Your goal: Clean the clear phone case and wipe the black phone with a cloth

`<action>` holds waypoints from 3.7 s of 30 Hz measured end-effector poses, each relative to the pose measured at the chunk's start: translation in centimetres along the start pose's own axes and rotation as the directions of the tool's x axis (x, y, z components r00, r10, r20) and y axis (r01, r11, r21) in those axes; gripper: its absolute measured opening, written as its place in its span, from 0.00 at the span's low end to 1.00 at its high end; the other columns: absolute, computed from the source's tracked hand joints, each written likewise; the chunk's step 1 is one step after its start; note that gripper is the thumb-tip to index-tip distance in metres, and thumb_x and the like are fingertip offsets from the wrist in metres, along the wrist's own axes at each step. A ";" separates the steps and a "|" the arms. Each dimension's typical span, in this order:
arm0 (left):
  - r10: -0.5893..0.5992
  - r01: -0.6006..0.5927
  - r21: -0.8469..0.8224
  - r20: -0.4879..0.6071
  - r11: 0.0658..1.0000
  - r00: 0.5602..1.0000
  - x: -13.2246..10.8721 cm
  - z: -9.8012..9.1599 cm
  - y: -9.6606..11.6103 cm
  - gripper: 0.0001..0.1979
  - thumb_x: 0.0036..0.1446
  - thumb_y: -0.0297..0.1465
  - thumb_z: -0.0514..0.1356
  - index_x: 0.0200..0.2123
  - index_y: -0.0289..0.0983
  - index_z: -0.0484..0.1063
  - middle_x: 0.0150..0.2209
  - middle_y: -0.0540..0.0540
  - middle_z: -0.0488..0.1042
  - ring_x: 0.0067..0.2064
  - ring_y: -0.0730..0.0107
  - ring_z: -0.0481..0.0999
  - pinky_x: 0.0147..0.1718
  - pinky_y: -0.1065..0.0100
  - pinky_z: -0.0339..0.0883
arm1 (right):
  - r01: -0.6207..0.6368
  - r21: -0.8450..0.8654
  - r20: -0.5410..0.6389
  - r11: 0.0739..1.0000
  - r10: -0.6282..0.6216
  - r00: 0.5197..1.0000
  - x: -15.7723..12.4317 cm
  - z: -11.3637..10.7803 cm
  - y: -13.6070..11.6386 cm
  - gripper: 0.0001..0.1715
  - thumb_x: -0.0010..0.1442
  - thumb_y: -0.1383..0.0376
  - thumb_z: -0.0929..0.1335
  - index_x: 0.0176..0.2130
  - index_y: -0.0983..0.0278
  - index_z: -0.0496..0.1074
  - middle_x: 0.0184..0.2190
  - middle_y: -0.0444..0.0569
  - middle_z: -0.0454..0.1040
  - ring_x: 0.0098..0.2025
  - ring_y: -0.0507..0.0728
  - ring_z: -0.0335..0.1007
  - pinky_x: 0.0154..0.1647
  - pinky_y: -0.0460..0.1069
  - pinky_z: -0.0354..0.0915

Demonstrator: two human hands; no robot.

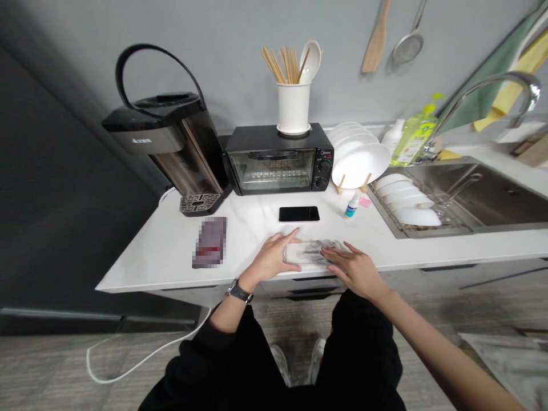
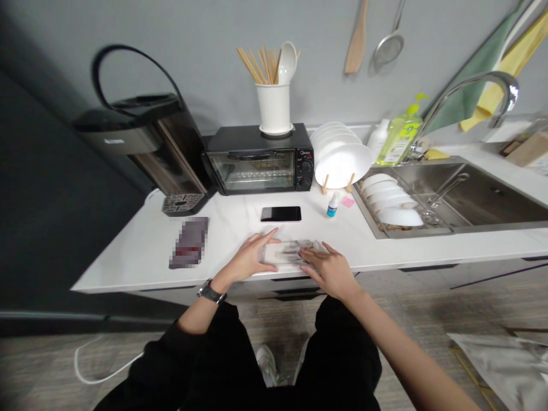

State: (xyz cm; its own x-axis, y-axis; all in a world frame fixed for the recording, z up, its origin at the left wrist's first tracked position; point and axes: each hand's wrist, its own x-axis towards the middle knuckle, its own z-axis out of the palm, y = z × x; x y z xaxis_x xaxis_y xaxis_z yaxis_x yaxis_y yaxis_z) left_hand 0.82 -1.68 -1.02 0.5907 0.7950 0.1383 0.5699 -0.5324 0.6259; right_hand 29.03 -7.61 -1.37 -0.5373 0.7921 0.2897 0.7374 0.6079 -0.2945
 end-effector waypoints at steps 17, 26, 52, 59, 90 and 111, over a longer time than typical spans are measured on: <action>0.031 -0.030 0.011 -0.056 0.999 0.998 -0.1 0.0 0.0 0.57 0.51 0.45 0.76 0.76 0.46 0.49 0.58 0.43 0.77 0.54 0.51 0.72 0.56 0.56 0.64 | 0.052 0.022 -0.024 0.998 -0.051 0.998 3.0 2.0 -3.4 0.41 0.68 0.42 0.67 0.64 0.69 0.71 0.63 0.64 0.72 0.66 0.69 0.70 0.69 0.66 0.62; 0.031 -0.031 0.032 -0.015 0.999 0.999 0.0 -0.1 0.1 0.58 0.52 0.43 0.76 0.77 0.49 0.45 0.62 0.45 0.75 0.57 0.50 0.70 0.59 0.54 0.62 | -0.016 0.006 -0.006 1.000 0.016 1.000 -0.1 -0.2 0.0 0.25 0.75 0.53 0.63 0.63 0.60 0.73 0.60 0.56 0.77 0.62 0.64 0.75 0.72 0.66 0.58; 0.033 -0.033 0.025 -0.007 0.999 0.999 0.1 0.0 0.2 0.61 0.50 0.44 0.77 0.77 0.47 0.43 0.61 0.44 0.76 0.57 0.50 0.71 0.60 0.54 0.61 | 0.024 -0.021 0.025 0.999 -0.024 0.999 -0.7 -0.8 0.1 0.23 0.76 0.54 0.62 0.62 0.60 0.73 0.59 0.54 0.78 0.60 0.63 0.77 0.69 0.65 0.63; 0.025 -0.024 0.041 -0.023 0.999 0.999 -0.1 -0.1 0.3 0.56 0.54 0.43 0.74 0.77 0.44 0.47 0.58 0.41 0.76 0.54 0.50 0.72 0.56 0.56 0.65 | 0.091 0.061 -0.047 0.994 -0.088 0.995 4.0 2.9 -5.1 0.39 0.68 0.41 0.66 0.61 0.68 0.72 0.60 0.63 0.76 0.62 0.67 0.74 0.69 0.65 0.63; 0.081 -0.078 0.065 -0.045 0.995 0.996 0.1 0.0 -0.2 0.57 0.53 0.43 0.75 0.77 0.47 0.45 0.60 0.43 0.75 0.57 0.50 0.71 0.59 0.55 0.62 | 0.023 0.117 -0.020 0.993 -0.021 1.000 1.2 1.5 -3.3 0.26 0.74 0.50 0.64 0.61 0.60 0.73 0.59 0.54 0.78 0.62 0.63 0.75 0.71 0.66 0.59; 0.088 -0.085 0.058 -0.041 0.995 0.995 0.7 0.2 -0.2 0.54 0.54 0.42 0.75 0.76 0.47 0.48 0.59 0.43 0.75 0.57 0.49 0.72 0.59 0.54 0.63 | 0.035 -0.005 -0.055 0.999 -0.035 0.998 3.5 2.3 -3.6 0.38 0.68 0.45 0.68 0.63 0.71 0.71 0.62 0.65 0.74 0.64 0.69 0.72 0.69 0.66 0.63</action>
State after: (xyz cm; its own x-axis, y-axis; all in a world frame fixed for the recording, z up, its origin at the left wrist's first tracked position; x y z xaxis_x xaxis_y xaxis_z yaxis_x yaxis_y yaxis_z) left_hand 1.26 -1.08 -1.22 0.6144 0.7566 0.2240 0.5496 -0.6140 0.5665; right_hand 23.56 -6.89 -1.39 -0.5396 0.7659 0.3495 0.7200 0.6350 -0.2800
